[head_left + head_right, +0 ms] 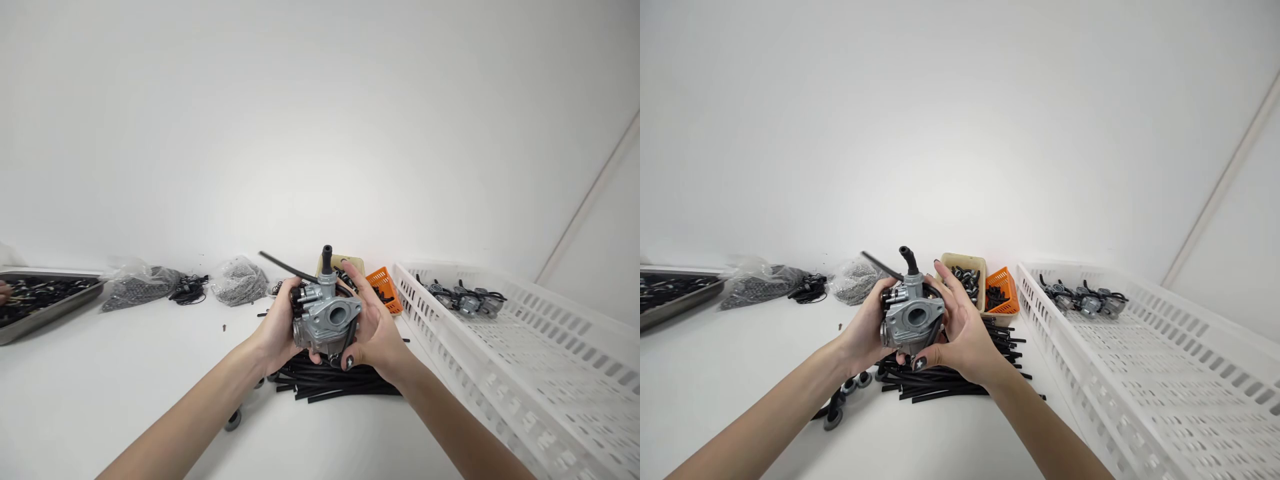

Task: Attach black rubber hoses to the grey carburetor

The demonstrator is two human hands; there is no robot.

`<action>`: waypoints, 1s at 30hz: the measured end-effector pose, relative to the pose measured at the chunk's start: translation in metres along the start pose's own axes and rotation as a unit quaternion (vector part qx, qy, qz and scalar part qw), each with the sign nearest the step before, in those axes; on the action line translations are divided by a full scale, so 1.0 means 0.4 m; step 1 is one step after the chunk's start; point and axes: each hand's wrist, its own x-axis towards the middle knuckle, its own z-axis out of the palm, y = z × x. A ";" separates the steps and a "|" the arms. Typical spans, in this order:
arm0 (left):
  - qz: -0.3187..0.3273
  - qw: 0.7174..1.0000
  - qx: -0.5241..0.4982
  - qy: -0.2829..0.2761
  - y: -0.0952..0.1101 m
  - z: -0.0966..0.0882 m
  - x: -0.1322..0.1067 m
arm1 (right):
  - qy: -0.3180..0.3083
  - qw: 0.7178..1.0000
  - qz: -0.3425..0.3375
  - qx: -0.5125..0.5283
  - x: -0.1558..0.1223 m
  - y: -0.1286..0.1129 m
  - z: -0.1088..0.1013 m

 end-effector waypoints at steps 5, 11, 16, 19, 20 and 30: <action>-0.029 0.999 -0.038 -0.017 0.000 0.001 0.000 | -0.011 1.000 -0.011 -0.006 0.008 0.000 -0.007; -0.013 0.999 -0.050 -0.009 -0.002 0.002 0.006 | -0.002 1.000 -0.013 -0.012 0.023 0.012 -0.039; 0.102 0.992 -0.055 0.049 -0.013 -0.007 0.023 | 0.108 0.990 -0.033 -0.085 0.042 0.018 -0.065; 0.153 0.983 -0.011 0.104 -0.029 -0.011 0.033 | 0.200 0.965 -0.059 -0.156 0.045 0.014 -0.061; 0.172 0.977 0.009 0.125 -0.034 -0.011 0.036 | 0.212 0.959 -0.062 -0.178 0.043 0.012 -0.054; 0.279 0.933 0.091 0.210 -0.056 -0.013 0.045 | 0.090 0.922 0.044 -0.374 -0.007 -0.006 0.029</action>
